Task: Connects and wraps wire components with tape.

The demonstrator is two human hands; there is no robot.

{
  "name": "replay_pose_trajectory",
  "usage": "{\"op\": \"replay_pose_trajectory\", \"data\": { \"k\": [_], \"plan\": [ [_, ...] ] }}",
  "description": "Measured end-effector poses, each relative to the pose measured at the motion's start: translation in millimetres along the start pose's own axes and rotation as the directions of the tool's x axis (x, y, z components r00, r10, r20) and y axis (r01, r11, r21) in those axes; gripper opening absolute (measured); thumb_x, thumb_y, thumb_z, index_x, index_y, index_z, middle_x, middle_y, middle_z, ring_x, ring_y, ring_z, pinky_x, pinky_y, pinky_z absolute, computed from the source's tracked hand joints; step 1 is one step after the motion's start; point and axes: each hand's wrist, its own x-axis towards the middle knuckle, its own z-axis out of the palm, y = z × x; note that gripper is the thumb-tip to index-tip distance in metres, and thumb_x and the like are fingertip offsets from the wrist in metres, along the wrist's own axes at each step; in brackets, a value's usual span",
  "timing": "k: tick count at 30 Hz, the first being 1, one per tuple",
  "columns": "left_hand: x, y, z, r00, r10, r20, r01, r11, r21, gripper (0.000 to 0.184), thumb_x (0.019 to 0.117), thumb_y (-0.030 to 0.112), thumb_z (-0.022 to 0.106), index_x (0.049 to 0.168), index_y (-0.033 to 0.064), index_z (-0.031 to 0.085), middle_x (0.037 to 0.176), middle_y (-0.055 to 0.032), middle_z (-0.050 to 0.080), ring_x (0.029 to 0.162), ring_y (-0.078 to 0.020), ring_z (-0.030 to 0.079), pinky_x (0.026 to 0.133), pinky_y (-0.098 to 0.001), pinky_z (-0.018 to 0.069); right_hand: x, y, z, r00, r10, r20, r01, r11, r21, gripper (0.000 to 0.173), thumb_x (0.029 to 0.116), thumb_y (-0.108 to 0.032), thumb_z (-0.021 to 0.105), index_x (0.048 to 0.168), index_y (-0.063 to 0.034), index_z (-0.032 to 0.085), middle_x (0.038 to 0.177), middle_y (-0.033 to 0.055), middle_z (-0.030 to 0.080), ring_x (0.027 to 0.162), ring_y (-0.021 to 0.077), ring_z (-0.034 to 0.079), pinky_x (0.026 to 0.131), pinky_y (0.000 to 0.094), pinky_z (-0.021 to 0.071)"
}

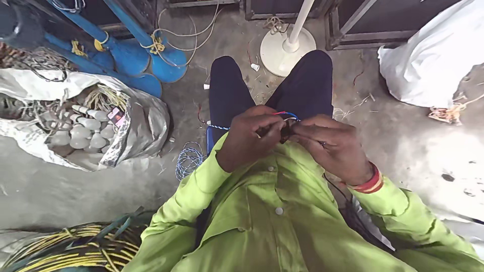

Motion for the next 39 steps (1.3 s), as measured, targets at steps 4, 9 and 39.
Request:
{"op": "replay_pose_trajectory", "data": {
  "k": [4, 9, 39],
  "plan": [
    [1, 2, -4, 0.997, 0.012, 0.076, -0.012, 1.000, -0.004, 0.017, 0.0983, 0.010, 0.065, 0.104, -0.0009, 0.076, 0.106, -0.0108, 0.069, 0.082, -0.0065, 0.065, 0.070, -0.0208, 0.0570, 1, 3, -4, 1.000, -0.028, -0.007, 0.028, 1.000, -0.004, 0.021, 0.0993, -0.015, 0.064, 0.104, -0.0014, 0.078, 0.100, 0.0096, 0.072, 0.097, 0.0152, 0.066, 0.087, 0.0283, 0.0552],
    [3, 9, 1, 0.995, 0.097, 0.030, -0.099, 0.990, 0.099, 0.014, 0.0944, 0.007, 0.069, 0.101, -0.0008, 0.078, 0.105, -0.0132, 0.071, 0.096, -0.0141, 0.067, 0.085, -0.0261, 0.0576, 2, -2, -7, 1.000, -0.026, 0.000, 0.026, 0.999, -0.041, 0.019, 0.0983, -0.012, 0.063, 0.104, -0.0017, 0.079, 0.098, 0.0092, 0.071, 0.096, 0.0155, 0.065, 0.087, 0.0277, 0.0539],
    [10, 6, 25, 0.958, 0.281, -0.054, -0.270, 0.951, 0.152, 0.008, 0.0875, 0.005, 0.068, 0.085, 0.0013, 0.075, 0.096, -0.0143, 0.072, 0.095, -0.0228, 0.068, 0.084, -0.0303, 0.0564, 3, -26, -33, 0.997, 0.008, 0.082, 0.016, 0.957, -0.289, 0.022, 0.0980, -0.012, 0.059, 0.104, -0.0032, 0.079, 0.096, 0.0087, 0.071, 0.094, 0.0161, 0.065, 0.085, 0.0282, 0.0543]
  ]
}}
